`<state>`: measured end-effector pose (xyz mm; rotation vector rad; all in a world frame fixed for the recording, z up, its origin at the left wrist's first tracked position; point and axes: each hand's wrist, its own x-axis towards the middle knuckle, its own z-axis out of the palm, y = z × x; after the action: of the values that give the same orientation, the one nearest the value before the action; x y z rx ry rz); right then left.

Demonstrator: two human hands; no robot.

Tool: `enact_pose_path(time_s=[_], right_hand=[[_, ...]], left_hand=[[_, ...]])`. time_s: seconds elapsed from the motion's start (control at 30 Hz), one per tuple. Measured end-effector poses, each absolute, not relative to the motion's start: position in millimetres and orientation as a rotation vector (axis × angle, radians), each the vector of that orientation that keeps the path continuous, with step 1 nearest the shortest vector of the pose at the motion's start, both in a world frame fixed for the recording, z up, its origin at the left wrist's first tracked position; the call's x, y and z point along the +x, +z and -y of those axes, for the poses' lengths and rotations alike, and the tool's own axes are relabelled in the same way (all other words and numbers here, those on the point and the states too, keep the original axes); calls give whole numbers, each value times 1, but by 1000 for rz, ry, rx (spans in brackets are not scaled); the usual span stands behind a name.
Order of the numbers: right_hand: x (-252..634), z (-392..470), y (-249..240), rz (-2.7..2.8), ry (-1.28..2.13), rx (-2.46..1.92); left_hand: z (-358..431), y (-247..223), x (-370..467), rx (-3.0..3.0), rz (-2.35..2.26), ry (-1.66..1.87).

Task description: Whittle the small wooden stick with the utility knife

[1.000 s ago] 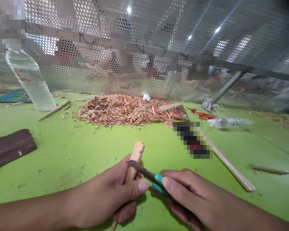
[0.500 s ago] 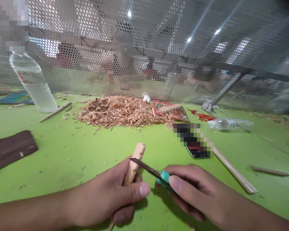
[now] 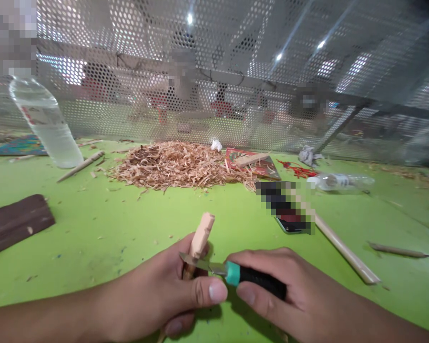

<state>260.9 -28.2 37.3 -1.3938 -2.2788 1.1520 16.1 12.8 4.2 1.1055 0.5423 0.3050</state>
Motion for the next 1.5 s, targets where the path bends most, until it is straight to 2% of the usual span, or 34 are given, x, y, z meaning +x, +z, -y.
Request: enact_pose_path(time_s=[0.8,1.2,1.27,1.4,1.5], right_hand=[[255,38,24,2328,808,-1439],[261,41,6,2415,193,-1313],[261,40,10,2378,345,-1342],[259,36,29,2222,987,-1458],[257,32,38,2162,1170,-1503]], left_hand=[[-3,-1,20,1078,-746,334],[-9,2,20,1054,-725,332],[-10,3,21,1035,-726,343],[-10,4,21,1017,-644,362],[-11,3,20,1019,-633,368]])
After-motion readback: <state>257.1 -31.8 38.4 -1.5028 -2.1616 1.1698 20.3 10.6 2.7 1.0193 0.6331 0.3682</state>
